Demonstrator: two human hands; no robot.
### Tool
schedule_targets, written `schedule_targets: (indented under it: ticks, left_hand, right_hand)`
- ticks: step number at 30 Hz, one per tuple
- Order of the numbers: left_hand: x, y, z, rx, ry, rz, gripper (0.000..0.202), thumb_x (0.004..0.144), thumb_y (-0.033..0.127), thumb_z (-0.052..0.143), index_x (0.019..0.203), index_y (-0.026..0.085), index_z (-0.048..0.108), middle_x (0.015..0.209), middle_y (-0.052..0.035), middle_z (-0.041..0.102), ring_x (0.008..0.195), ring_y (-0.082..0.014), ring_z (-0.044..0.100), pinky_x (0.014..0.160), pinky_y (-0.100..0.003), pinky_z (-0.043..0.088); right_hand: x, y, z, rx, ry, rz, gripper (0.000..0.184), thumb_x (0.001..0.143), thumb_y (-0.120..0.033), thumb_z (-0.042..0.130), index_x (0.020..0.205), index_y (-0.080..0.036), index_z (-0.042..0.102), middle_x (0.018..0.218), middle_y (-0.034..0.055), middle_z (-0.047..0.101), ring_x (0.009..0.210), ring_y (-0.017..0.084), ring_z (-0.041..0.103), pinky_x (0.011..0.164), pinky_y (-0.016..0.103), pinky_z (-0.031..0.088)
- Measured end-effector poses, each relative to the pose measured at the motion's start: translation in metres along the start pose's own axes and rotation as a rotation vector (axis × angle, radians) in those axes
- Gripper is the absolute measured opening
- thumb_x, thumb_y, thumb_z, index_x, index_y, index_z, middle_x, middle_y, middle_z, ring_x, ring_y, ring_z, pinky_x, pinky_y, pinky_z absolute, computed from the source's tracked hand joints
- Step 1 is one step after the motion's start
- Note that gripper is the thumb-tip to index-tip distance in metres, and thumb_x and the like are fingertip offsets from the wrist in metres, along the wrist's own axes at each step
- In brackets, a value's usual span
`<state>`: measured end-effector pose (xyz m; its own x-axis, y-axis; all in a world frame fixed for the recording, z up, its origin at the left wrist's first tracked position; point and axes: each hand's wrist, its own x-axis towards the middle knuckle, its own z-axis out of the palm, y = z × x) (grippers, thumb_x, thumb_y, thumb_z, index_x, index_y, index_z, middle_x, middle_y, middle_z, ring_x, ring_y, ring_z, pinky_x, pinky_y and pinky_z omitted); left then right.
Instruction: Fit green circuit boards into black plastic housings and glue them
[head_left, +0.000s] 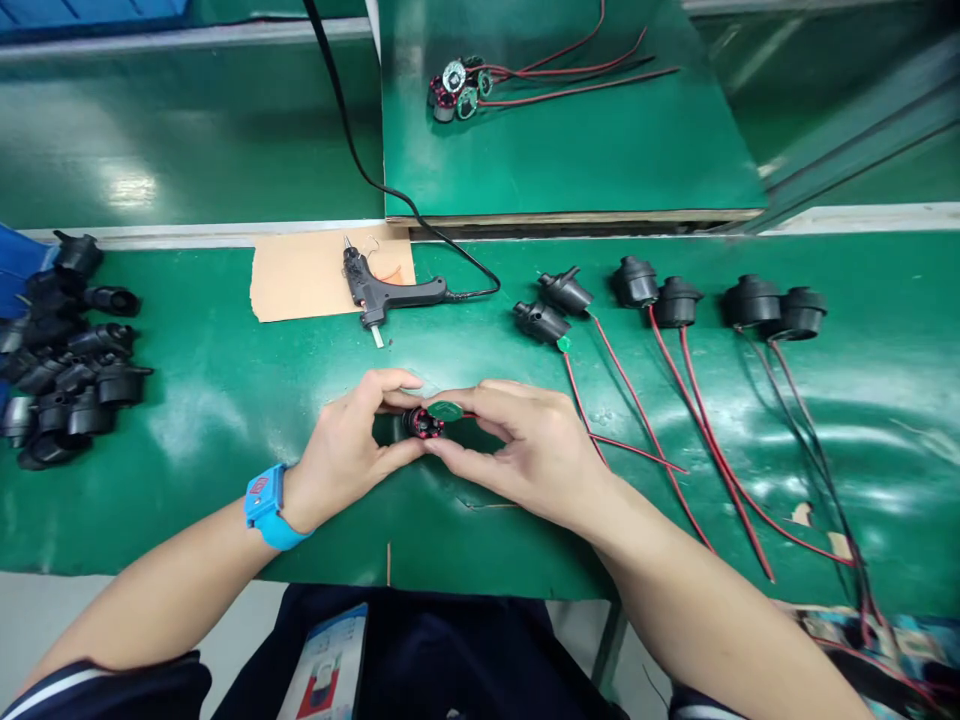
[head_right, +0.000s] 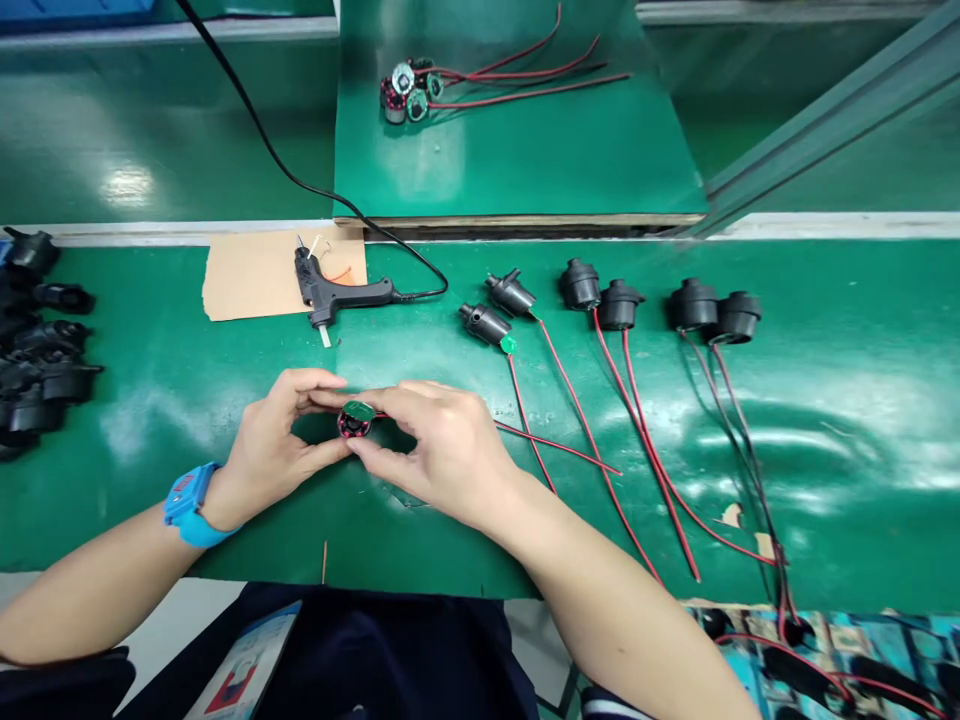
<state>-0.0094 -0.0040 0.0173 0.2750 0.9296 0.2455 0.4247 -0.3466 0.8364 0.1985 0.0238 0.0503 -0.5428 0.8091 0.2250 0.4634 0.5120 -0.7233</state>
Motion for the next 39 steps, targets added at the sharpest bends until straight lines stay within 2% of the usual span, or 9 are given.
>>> schedule_targets:
  ticks: [6, 12, 16, 18, 21, 23, 27, 35, 39]
  left_hand:
    - [-0.003, -0.002, 0.0, 0.011, 0.003, 0.008, 0.053, 0.082, 0.024, 0.08, 0.124, 0.024, 0.049, 0.102, -0.0036, 0.075, 0.096, -0.0192, 0.076, 0.086, -0.031, 0.063]
    - [-0.003, -0.001, 0.001, 0.032, 0.006, 0.019, 0.056, 0.081, 0.029, 0.082, 0.126, 0.023, 0.048, 0.099, -0.0032, 0.075, 0.095, -0.0192, 0.076, 0.085, -0.031, 0.064]
    - [-0.006, 0.0, 0.003, 0.049, 0.136, 0.065, 0.054, 0.078, 0.036, 0.084, 0.119, 0.023, 0.053, 0.098, -0.0024, 0.073, 0.093, -0.0184, 0.076, 0.083, -0.029, 0.064]
    - [-0.008, -0.002, 0.006, 0.077, 0.141, 0.096, 0.048, 0.08, 0.038, 0.082, 0.115, 0.022, 0.054, 0.098, -0.0026, 0.072, 0.091, -0.0178, 0.076, 0.08, -0.028, 0.064]
    - [-0.01, -0.009, 0.009, 0.16, 0.09, 0.143, 0.042, 0.084, 0.038, 0.078, 0.113, 0.021, 0.052, 0.095, -0.0024, 0.07, 0.085, -0.0166, 0.075, 0.073, -0.026, 0.062]
    - [-0.01, -0.014, 0.011, 0.191, 0.107, 0.181, 0.039, 0.086, 0.037, 0.077, 0.11, 0.021, 0.052, 0.092, -0.0024, 0.069, 0.081, -0.017, 0.074, 0.071, -0.028, 0.061]
    - [-0.013, -0.018, 0.014, 0.189, 0.101, 0.238, 0.032, 0.087, 0.032, 0.073, 0.108, 0.022, 0.051, 0.087, -0.0012, 0.067, 0.077, -0.0169, 0.072, 0.066, -0.028, 0.059]
    - [-0.013, -0.011, 0.013, 0.209, 0.052, 0.249, 0.024, 0.089, 0.023, 0.068, 0.108, 0.023, 0.053, 0.089, -0.0016, 0.07, 0.078, -0.0168, 0.073, 0.067, -0.028, 0.06]
    - [-0.014, -0.013, 0.013, 0.25, 0.069, 0.288, 0.028, 0.088, 0.021, 0.069, 0.11, 0.023, 0.053, 0.09, -0.0007, 0.069, 0.079, -0.0168, 0.073, 0.068, -0.028, 0.061]
  right_hand:
    - [-0.001, 0.001, 0.0, -0.027, -0.078, 0.052, 0.029, 0.09, -0.032, 0.07, 0.115, -0.017, 0.072, 0.073, 0.0001, 0.063, 0.059, 0.011, 0.051, 0.056, 0.024, 0.037]
    - [-0.003, 0.001, -0.013, 0.06, -0.179, 0.191, 0.032, 0.089, -0.029, 0.068, 0.12, -0.024, 0.067, 0.063, -0.0064, 0.049, 0.053, 0.009, 0.047, 0.052, 0.023, 0.036]
    - [-0.002, 0.001, -0.015, 0.141, -0.203, 0.195, 0.036, 0.089, -0.02, 0.059, 0.125, -0.024, 0.061, 0.077, -0.0024, 0.059, 0.065, 0.012, 0.055, 0.059, 0.023, 0.043]
    - [-0.001, 0.002, -0.013, 0.186, -0.23, 0.199, 0.04, 0.088, -0.017, 0.057, 0.127, -0.024, 0.058, 0.08, -0.0017, 0.059, 0.067, 0.012, 0.055, 0.061, 0.024, 0.043]
    - [0.001, 0.006, -0.008, 0.262, -0.301, 0.254, 0.047, 0.087, -0.015, 0.056, 0.132, -0.025, 0.052, 0.074, -0.0049, 0.05, 0.061, 0.01, 0.047, 0.057, 0.023, 0.039]
    - [0.001, 0.009, -0.004, 0.341, -0.309, 0.29, 0.047, 0.088, -0.018, 0.057, 0.134, -0.025, 0.05, 0.074, -0.0057, 0.043, 0.061, 0.01, 0.044, 0.056, 0.024, 0.037]
    - [0.001, 0.01, 0.005, 0.428, -0.266, 0.318, 0.043, 0.088, -0.026, 0.061, 0.13, -0.024, 0.051, 0.078, -0.0051, 0.039, 0.066, 0.011, 0.042, 0.058, 0.025, 0.037]
    - [0.008, 0.008, 0.012, 0.391, -0.254, 0.358, 0.041, 0.079, -0.02, 0.067, 0.118, -0.024, 0.054, 0.073, -0.0078, 0.04, 0.065, 0.01, 0.039, 0.059, 0.025, 0.034]
    - [0.015, 0.01, 0.012, 0.337, -0.305, 0.336, 0.036, 0.074, -0.017, 0.065, 0.107, -0.023, 0.053, 0.071, -0.0085, 0.038, 0.064, 0.01, 0.038, 0.057, 0.025, 0.031]
